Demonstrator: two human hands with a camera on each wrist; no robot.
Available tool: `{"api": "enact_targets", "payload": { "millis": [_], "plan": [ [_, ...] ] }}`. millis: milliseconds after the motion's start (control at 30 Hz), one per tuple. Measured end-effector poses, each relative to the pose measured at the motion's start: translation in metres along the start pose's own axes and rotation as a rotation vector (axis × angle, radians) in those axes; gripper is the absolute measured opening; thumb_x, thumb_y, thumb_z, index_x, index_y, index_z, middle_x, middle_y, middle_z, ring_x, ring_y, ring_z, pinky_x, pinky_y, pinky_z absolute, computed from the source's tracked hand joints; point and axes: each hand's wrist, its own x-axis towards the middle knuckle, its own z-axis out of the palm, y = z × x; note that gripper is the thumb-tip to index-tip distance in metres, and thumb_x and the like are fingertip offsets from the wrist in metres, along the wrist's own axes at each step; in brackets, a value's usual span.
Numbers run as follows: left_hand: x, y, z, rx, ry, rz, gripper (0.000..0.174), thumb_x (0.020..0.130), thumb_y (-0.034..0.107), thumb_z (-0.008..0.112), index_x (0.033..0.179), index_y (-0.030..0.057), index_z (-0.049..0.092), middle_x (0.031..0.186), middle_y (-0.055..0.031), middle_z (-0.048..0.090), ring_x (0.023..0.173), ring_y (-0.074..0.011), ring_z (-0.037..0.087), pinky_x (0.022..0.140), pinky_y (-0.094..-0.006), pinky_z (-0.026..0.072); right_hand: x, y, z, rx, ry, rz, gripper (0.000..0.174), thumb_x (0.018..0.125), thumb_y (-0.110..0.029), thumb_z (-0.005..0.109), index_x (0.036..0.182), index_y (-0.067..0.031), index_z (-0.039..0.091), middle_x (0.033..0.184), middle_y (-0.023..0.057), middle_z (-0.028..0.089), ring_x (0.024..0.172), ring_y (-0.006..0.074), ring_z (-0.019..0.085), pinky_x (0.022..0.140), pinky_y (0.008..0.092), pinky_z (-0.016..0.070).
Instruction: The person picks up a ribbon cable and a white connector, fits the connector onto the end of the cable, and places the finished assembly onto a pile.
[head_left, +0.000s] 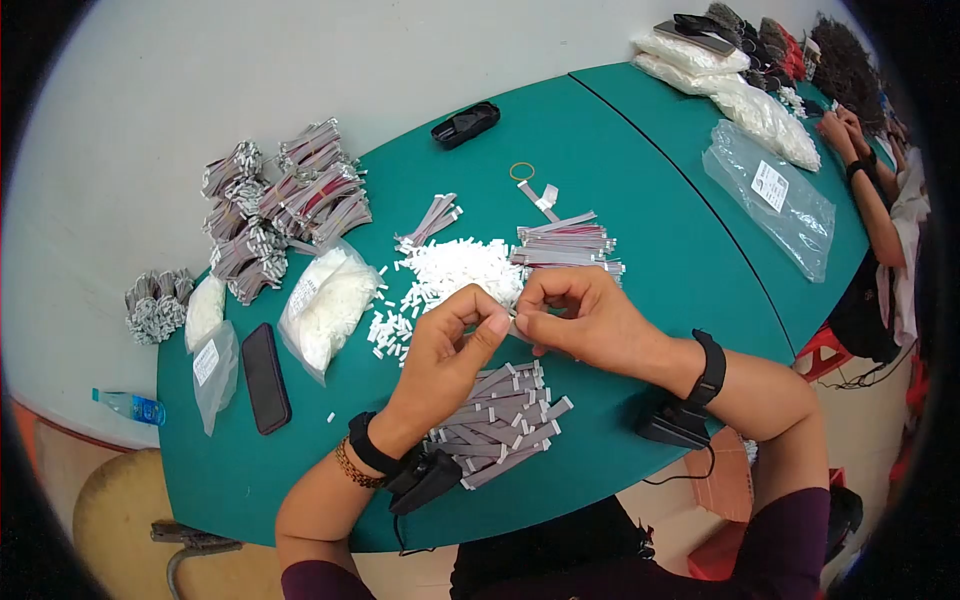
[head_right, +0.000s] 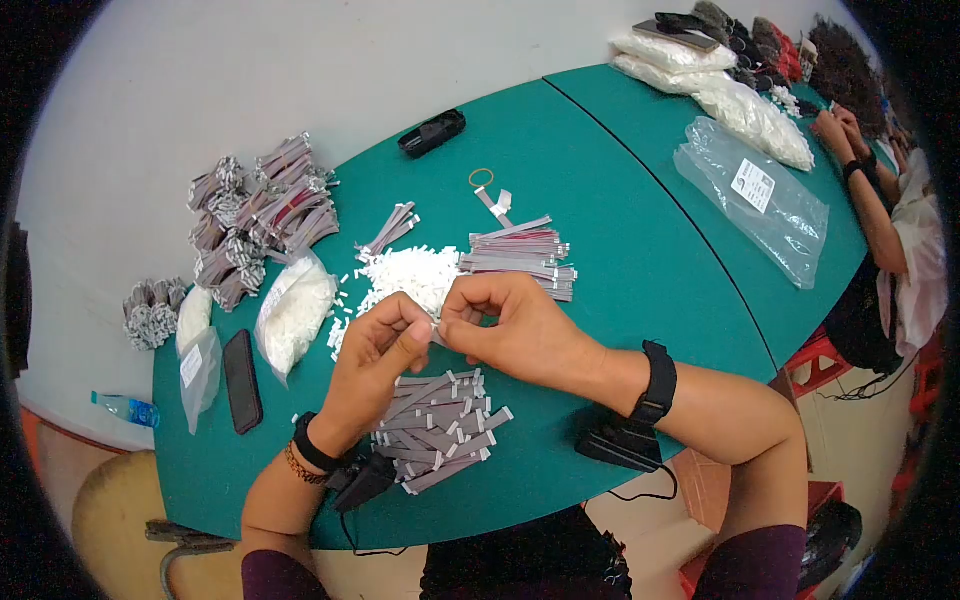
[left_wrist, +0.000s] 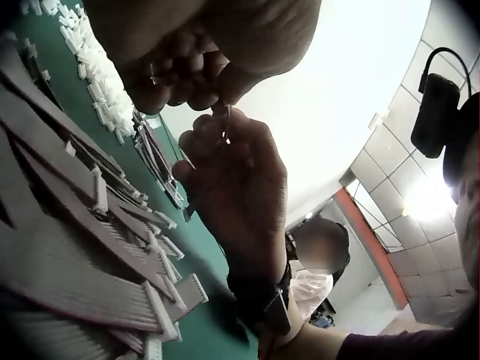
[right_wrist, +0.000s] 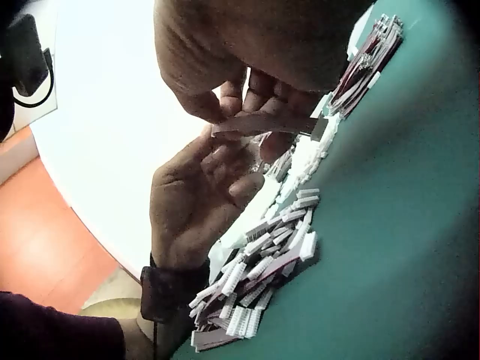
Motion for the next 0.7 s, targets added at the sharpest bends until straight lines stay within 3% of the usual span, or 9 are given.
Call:
{"api": "enact_targets", "payload": {
  "millis": [167,267,367,467,567,667,700],
  "plan": [
    [-0.0002,0.0023,-0.0022,-0.014,-0.012,-0.031,0.021,0.09,0.023,0.056,0.082,0.0045,0.052,0.068,0.0031,0.047,0.061,-0.0047,0.042,0.056,-0.019,0.0327,0.0005,0.0036,-0.0009,0.056,-0.015,0.02,0.008,0.082,-0.008,0.061,0.079,-0.0019,0.056,0.072,-0.0012,0.053,0.064,0.0041,0.052,0.059,0.0224,0.0508],
    [-0.0005,0.0011,-0.0029,0.037,-0.005,-0.01,0.02,0.09,0.022,0.056,0.082,0.0043,0.051,0.069,0.0035,0.046,0.062,-0.004,0.04,0.056,-0.019,0.0314,0.0006,0.0029,-0.0016,0.056,-0.035,0.043,0.008,0.082,-0.007,0.061,0.078,-0.0021,0.056,0.072,-0.0012,0.053,0.064,0.0044,0.052,0.058,0.0219,0.0501],
    [-0.0009,-0.0015,-0.0026,0.12,0.0,0.022,0.019,0.09,0.02,0.056,0.081,0.004,0.051,0.071,0.0044,0.046,0.063,-0.0029,0.038,0.056,-0.0188,0.0296,0.0007,0.0067,-0.0009,0.001,-0.012,-0.003,0.008,0.079,-0.007,0.06,0.073,-0.0007,0.057,0.067,-0.0012,0.055,0.065,0.005,0.051,0.055,0.0215,0.0436],
    [-0.0003,-0.0039,-0.0009,0.169,0.015,0.099,0.018,0.09,0.018,0.057,0.081,0.004,0.051,0.072,0.005,0.046,0.064,-0.0018,0.037,0.056,-0.0184,0.0287,0.0014,0.0096,0.0009,-0.121,0.044,-0.14,0.008,0.075,-0.005,0.06,0.07,-0.0002,0.055,0.065,-0.0011,0.053,0.064,0.0058,0.049,0.056,0.0225,0.0407],
    [-0.0014,-0.0036,-0.0018,0.207,0.008,0.073,0.017,0.09,0.018,0.056,0.081,0.0045,0.051,0.072,0.0053,0.046,0.064,-0.0017,0.036,0.056,-0.0181,0.0289,-0.0001,0.0052,0.0021,-0.138,0.043,-0.129,0.009,0.073,-0.004,0.06,0.069,0.0005,0.054,0.064,-0.0006,0.053,0.063,0.0061,0.047,0.057,0.0232,0.0401],
    [0.0,-0.0013,-0.0027,0.002,-0.04,-0.08,0.016,0.09,0.018,0.056,0.08,0.005,0.051,0.072,0.0055,0.046,0.063,-0.0021,0.037,0.057,-0.0183,0.0294,0.0001,0.0084,-0.0017,-0.276,-0.005,-0.198,0.007,0.079,-0.004,0.06,0.074,-0.0014,0.055,0.07,-0.0022,0.052,0.067,0.0021,0.048,0.052,0.0187,0.0397],
    [0.0008,-0.002,-0.0031,-0.024,-0.053,-0.076,0.016,0.09,0.018,0.056,0.08,0.0051,0.051,0.072,0.0056,0.046,0.063,-0.0022,0.037,0.057,-0.0183,0.0295,-0.0001,0.0056,-0.0022,-0.237,-0.023,-0.137,0.007,0.079,-0.004,0.06,0.074,-0.0012,0.055,0.07,-0.0022,0.052,0.066,0.0021,0.048,0.052,0.0187,0.0396]
  ]
}}
